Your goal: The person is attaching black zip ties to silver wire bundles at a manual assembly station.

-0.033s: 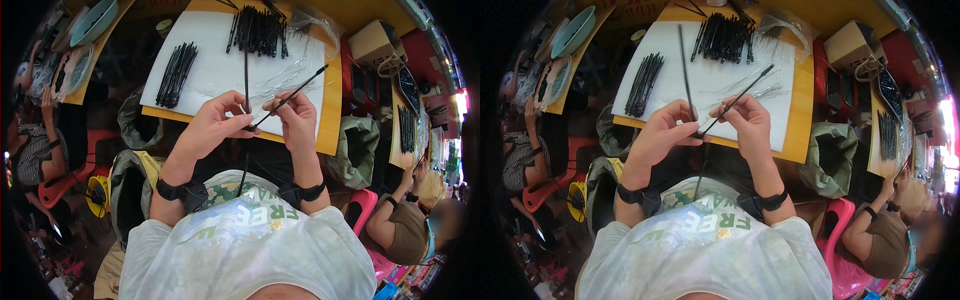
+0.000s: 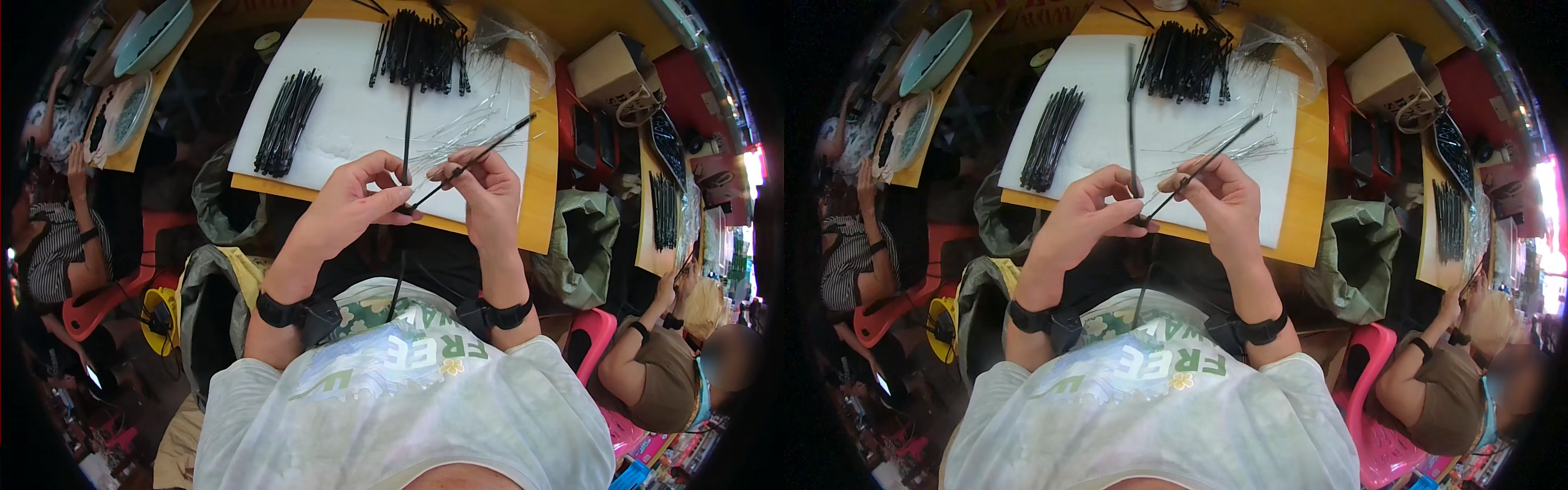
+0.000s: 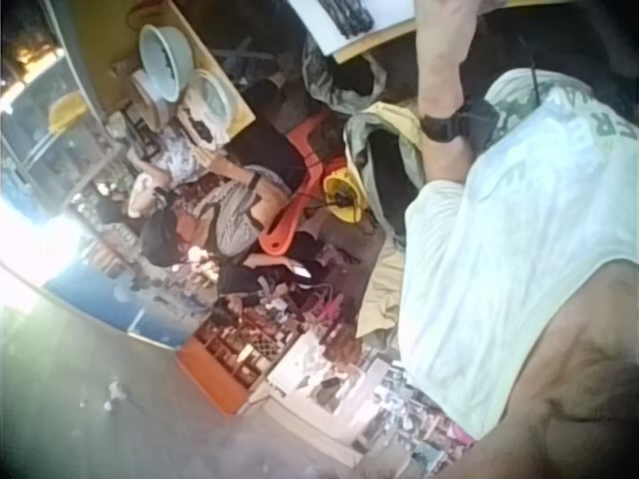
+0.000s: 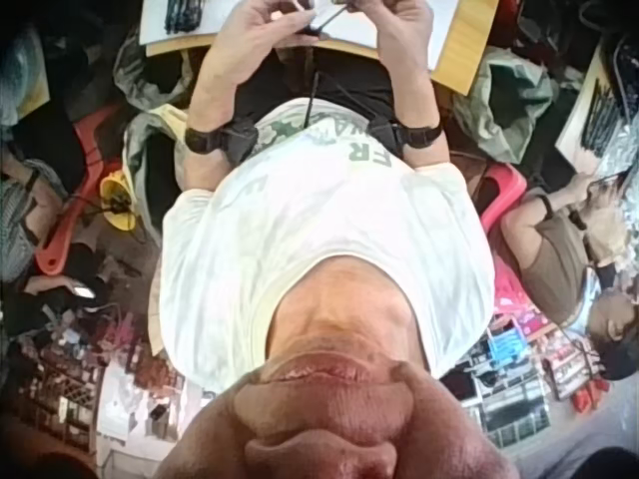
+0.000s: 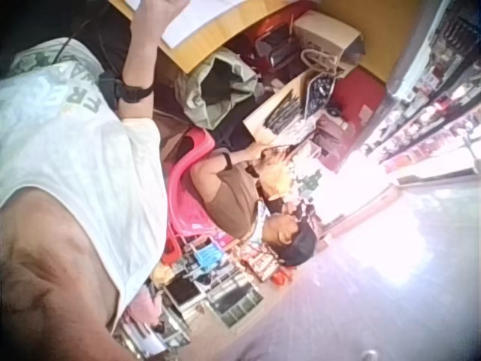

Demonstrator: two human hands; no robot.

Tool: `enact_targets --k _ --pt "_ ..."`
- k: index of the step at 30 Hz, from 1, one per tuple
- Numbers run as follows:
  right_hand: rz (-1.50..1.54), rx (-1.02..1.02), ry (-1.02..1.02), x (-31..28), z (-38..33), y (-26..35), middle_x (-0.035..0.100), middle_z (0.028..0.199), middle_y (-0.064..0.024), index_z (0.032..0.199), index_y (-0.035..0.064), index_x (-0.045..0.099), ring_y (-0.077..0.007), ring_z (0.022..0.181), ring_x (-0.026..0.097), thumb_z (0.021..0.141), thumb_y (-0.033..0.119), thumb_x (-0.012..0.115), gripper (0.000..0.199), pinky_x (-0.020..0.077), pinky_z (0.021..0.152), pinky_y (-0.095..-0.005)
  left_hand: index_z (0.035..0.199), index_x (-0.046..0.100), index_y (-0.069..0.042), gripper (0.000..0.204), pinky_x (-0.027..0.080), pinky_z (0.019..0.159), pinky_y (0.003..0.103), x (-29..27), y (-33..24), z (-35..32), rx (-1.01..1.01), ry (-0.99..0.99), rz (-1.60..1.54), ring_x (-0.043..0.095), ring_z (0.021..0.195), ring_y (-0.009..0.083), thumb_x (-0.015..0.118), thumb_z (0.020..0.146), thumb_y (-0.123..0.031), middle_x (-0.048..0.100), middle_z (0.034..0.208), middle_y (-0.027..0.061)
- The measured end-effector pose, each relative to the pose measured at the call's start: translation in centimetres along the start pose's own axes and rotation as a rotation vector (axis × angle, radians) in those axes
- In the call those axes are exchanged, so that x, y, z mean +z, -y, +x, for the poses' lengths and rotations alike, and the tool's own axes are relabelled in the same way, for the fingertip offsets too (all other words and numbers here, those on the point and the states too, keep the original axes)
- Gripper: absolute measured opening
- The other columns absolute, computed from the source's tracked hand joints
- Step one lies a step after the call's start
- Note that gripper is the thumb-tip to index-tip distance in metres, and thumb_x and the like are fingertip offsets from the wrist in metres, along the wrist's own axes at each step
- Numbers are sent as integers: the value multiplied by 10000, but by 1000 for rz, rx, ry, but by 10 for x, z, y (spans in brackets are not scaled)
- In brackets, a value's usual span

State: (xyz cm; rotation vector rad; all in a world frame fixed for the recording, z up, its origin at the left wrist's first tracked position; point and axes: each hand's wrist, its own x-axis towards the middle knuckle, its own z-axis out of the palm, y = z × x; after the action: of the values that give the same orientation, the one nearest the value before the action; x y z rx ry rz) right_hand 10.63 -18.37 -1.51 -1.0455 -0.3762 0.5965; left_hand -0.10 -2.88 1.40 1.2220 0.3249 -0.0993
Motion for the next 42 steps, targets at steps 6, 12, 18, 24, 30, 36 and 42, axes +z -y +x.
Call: enact_targets --k 6,12,18,24,30,36,42 --pt "-370 -68 48 -2 -2 11 662 823 -83 940 -40 585 -117 767 623 839 -27 577 102 494 694 -225 1007 522 -10 128 543 713 244 -7 15 11 -67 94 29 630 798 150 533 889 -60 525 930 38" --pt "-330 -25 64 -9 2 4 660 861 -112 956 -27 579 -129 761 608 858 6 585 104 475 675 -236 1004 501 -21 117 521 650 226 -4 19 15 -61 124 29 586 785 110 501 905 -82 505 919 25" --pt "-282 75 32 -5 3 17 650 926 -89 1037 -42 578 -106 740 609 829 28 612 222 490 662 -225 996 488 -22 116 510 627 222 -9 22 18 -58 64 60 573 772 101 491 911 -100 503 892 24" --pt "-412 127 -13 3 4 13 654 849 -80 1007 -42 580 -109 670 622 830 79 633 222 479 599 -204 997 478 -18 112 509 623 223 -10 25 17 -49 100 100 576 766 100 480 917 -96 505 881 25" --pt "-549 187 -49 12 7 10 650 790 -88 970 -53 588 -122 671 638 839 89 625 196 475 565 -205 996 477 -19 111 509 611 222 -12 30 18 -51 76 153 577 751 97 476 919 -99 510 884 31" --pt "-342 215 -45 8 8 8 640 849 -114 1033 -52 538 -164 709 650 866 79 584 218 529 636 -246 990 477 -5 121 510 600 228 -21 22 12 -57 37 91 574 737 106 475 916 -101 513 891 42" --pt "-28 301 115 14 1 6 613 945 -154 1015 -32 519 -190 833 651 899 63 524 150 538 718 -268 992 482 6 131 510 601 240 -30 29 1 -12 83 162 562 736 110 472 914 -98 519 894 48"
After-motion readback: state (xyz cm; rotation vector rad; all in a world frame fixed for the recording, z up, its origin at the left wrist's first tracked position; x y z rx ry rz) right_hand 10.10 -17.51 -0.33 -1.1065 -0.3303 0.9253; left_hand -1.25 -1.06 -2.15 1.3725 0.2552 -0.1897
